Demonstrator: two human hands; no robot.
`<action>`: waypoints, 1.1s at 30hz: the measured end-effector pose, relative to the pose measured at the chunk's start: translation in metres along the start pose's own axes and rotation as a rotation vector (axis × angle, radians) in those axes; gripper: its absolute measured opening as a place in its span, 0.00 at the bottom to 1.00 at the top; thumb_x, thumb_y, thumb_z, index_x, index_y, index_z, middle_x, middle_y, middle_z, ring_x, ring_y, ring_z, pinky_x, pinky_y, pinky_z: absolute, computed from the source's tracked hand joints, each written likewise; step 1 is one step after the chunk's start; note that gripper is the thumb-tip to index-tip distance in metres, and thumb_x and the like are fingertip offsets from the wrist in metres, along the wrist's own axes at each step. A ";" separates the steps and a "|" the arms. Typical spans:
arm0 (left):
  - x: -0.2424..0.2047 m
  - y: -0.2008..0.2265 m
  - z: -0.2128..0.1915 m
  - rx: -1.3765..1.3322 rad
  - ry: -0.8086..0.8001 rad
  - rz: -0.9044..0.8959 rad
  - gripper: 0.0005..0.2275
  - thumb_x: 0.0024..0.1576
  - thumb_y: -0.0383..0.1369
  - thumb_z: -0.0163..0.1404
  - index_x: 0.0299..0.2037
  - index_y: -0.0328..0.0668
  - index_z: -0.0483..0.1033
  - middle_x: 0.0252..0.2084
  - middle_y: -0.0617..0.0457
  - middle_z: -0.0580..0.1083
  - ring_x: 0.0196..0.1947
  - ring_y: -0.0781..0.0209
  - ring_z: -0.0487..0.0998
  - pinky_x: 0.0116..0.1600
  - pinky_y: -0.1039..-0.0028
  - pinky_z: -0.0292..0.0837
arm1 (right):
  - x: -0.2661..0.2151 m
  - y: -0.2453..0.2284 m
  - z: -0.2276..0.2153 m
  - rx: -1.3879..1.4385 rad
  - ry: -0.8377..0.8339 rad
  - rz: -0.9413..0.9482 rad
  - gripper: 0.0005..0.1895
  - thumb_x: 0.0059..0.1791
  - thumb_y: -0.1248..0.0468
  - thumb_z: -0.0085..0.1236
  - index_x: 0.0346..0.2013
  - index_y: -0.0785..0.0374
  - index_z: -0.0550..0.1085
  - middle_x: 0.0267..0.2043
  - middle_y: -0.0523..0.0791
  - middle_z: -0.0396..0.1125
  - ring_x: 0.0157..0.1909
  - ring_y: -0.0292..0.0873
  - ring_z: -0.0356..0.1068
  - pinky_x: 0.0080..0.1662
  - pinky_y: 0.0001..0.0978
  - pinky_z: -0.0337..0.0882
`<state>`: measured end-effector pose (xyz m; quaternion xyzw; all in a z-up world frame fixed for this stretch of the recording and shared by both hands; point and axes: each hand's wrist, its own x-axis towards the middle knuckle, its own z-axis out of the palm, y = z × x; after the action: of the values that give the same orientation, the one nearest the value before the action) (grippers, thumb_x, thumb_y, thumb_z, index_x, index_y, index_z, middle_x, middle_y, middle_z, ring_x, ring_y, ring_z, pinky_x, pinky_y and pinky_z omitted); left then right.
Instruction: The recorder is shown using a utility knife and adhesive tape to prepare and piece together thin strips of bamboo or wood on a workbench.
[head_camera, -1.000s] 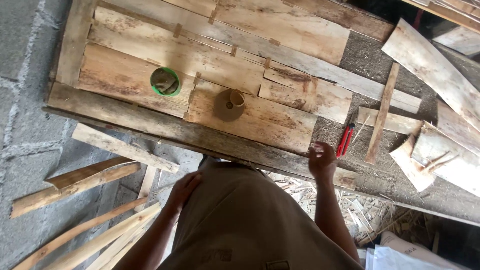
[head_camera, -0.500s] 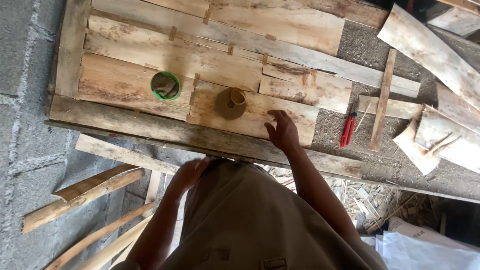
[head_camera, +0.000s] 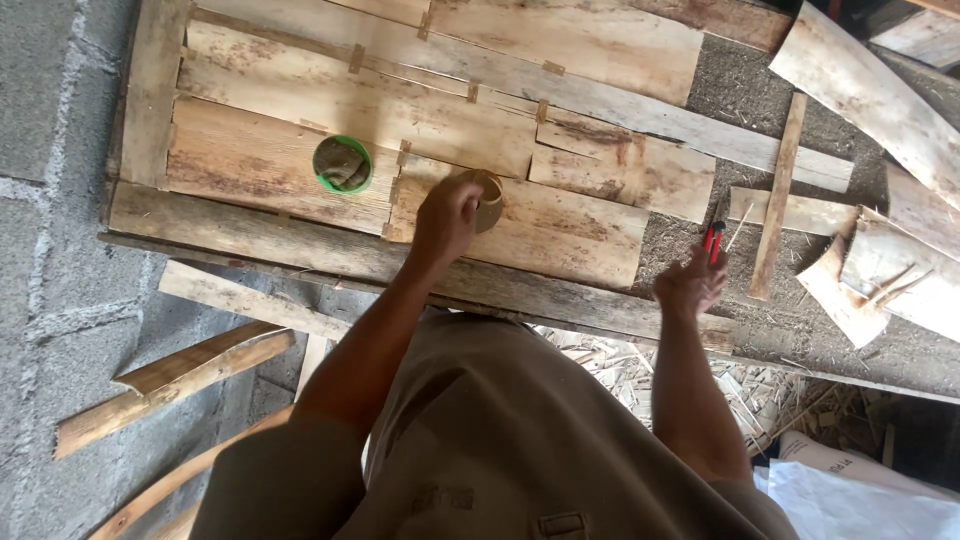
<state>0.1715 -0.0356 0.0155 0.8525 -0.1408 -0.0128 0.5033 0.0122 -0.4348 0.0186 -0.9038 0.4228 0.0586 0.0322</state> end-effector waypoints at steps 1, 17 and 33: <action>0.011 -0.001 0.006 0.000 -0.002 0.002 0.05 0.61 0.26 0.53 0.44 0.37 0.80 0.44 0.42 0.78 0.46 0.46 0.80 0.52 0.58 0.76 | 0.004 0.012 0.004 0.001 0.000 0.003 0.19 0.51 0.63 0.61 0.57 0.55 0.71 0.68 0.53 0.52 0.65 0.55 0.56 0.57 0.52 0.65; 0.080 -0.012 0.070 0.349 -0.306 0.066 0.04 0.53 0.21 0.52 0.35 0.37 0.78 0.41 0.42 0.75 0.47 0.42 0.75 0.54 0.54 0.71 | 0.027 0.055 0.028 0.123 -0.012 0.088 0.07 0.52 0.64 0.61 0.45 0.55 0.80 0.60 0.46 0.64 0.56 0.48 0.66 0.60 0.46 0.66; 0.068 0.003 0.054 -0.001 0.176 -0.070 0.04 0.57 0.23 0.55 0.37 0.39 0.82 0.40 0.47 0.81 0.40 0.52 0.83 0.47 0.63 0.80 | 0.038 0.054 -0.009 0.291 -0.076 0.334 0.22 0.48 0.79 0.54 0.52 0.59 0.62 0.43 0.53 0.70 0.35 0.44 0.67 0.32 0.40 0.71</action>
<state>0.2271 -0.1008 -0.0001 0.8544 -0.0664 0.0444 0.5135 -0.0047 -0.4990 0.0222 -0.8042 0.5690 0.0355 0.1681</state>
